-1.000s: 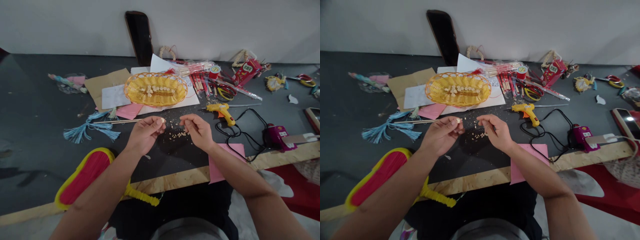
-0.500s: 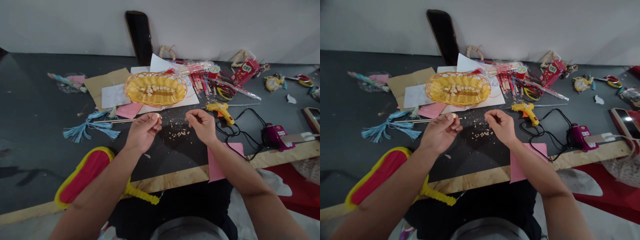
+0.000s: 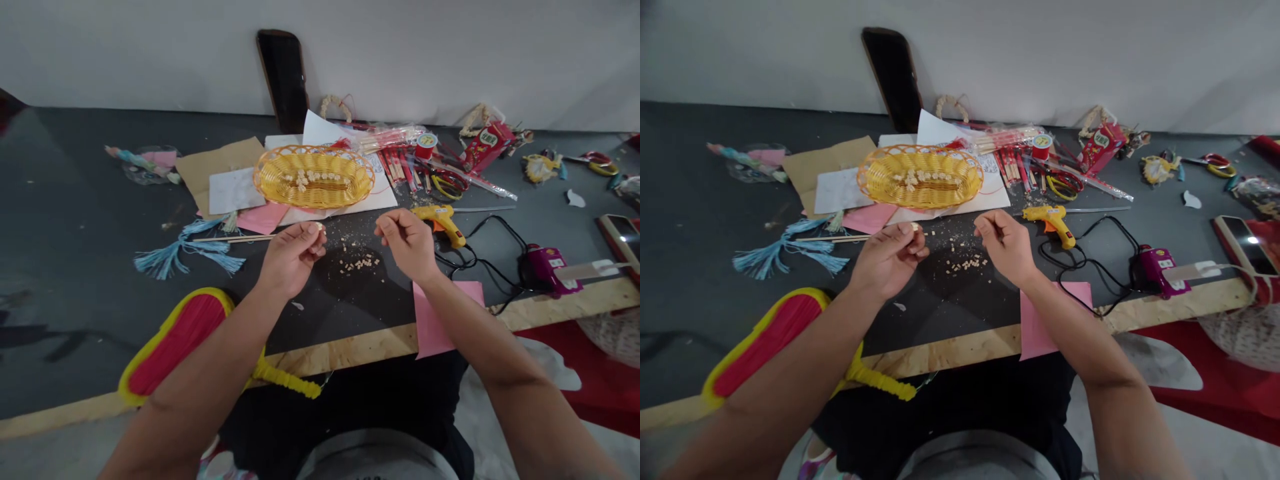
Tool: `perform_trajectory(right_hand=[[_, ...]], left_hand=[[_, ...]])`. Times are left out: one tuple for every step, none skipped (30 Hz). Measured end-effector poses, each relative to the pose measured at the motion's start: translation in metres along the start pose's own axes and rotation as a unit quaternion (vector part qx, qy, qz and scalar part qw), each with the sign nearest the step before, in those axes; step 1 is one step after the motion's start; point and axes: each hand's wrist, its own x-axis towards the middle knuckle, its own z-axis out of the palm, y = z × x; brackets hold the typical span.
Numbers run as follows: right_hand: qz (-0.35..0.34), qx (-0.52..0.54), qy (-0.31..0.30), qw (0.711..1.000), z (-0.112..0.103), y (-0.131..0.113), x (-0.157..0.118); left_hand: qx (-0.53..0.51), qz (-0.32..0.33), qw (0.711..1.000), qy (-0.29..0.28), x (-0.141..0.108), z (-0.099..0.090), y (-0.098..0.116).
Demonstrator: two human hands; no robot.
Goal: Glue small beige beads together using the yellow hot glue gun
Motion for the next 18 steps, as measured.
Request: perform_trajectory(right_hand=[[-0.002,0.0,-0.01,1.0,-0.003,-0.001,0.001],[-0.003,0.0,-0.021,1.0,-0.005,-0.001,0.003],[-0.002,-0.003,-0.032,0.999,-0.008,-0.001,0.003],[0.0,-0.009,-0.043,0.999,-0.011,0.0,0.003],[0.004,-0.019,-0.052,0.998,-0.014,0.002,0.003],[0.01,-0.031,-0.061,0.998,-0.016,0.005,0.003],[0.018,-0.043,-0.074,0.996,-0.019,0.008,0.002],[0.026,-0.052,-0.09,0.994,-0.022,0.012,0.0],[0.034,-0.058,-0.105,0.992,-0.025,0.015,-0.001],[0.041,-0.062,-0.118,0.99,-0.027,0.019,-0.003],[0.045,-0.067,-0.128,0.989,-0.029,0.021,-0.004],[0.044,-0.077,-0.134,0.987,-0.032,0.023,-0.006],[0.039,-0.091,-0.139,0.985,-0.034,0.023,-0.007],[0.031,-0.111,-0.145,0.983,-0.035,0.023,-0.008],[0.019,-0.134,-0.154,0.979,-0.036,0.022,-0.009],[0.009,-0.158,-0.164,0.974,-0.037,0.021,-0.009],[0.002,-0.181,-0.172,0.968,-0.038,0.02,-0.01],[0.002,-0.201,-0.178,0.963,-0.039,0.019,-0.01]], left_hand=[[-0.003,0.0,1.0,-0.001,0.0,0.0,0.0],[-0.005,0.0,1.0,-0.001,0.0,0.0,0.0],[-0.006,-0.001,1.0,0.0,0.0,0.0,0.0],[-0.008,-0.001,1.0,0.0,0.0,0.0,0.0],[-0.01,-0.002,1.0,0.0,0.0,0.0,0.0],[-0.012,-0.002,1.0,0.0,0.001,0.0,0.001],[-0.014,-0.001,1.0,-0.001,0.001,-0.001,0.001],[-0.014,0.0,1.0,-0.002,0.001,-0.001,0.0],[-0.014,0.001,1.0,-0.004,0.001,-0.001,0.0],[-0.013,0.001,1.0,-0.006,0.002,-0.001,0.0],[-0.013,0.002,1.0,-0.008,0.002,-0.002,-0.001],[-0.013,0.002,1.0,-0.01,0.002,-0.002,-0.001],[-0.013,0.002,1.0,-0.011,0.002,-0.002,-0.001],[-0.012,0.001,1.0,-0.013,0.002,-0.002,-0.002],[-0.011,0.001,1.0,-0.015,0.002,-0.003,-0.002],[-0.01,0.0,1.0,-0.017,0.002,-0.003,-0.002],[-0.008,0.0,1.0,-0.019,0.002,-0.003,-0.002],[-0.007,0.0,1.0,-0.021,0.002,-0.002,-0.002]])
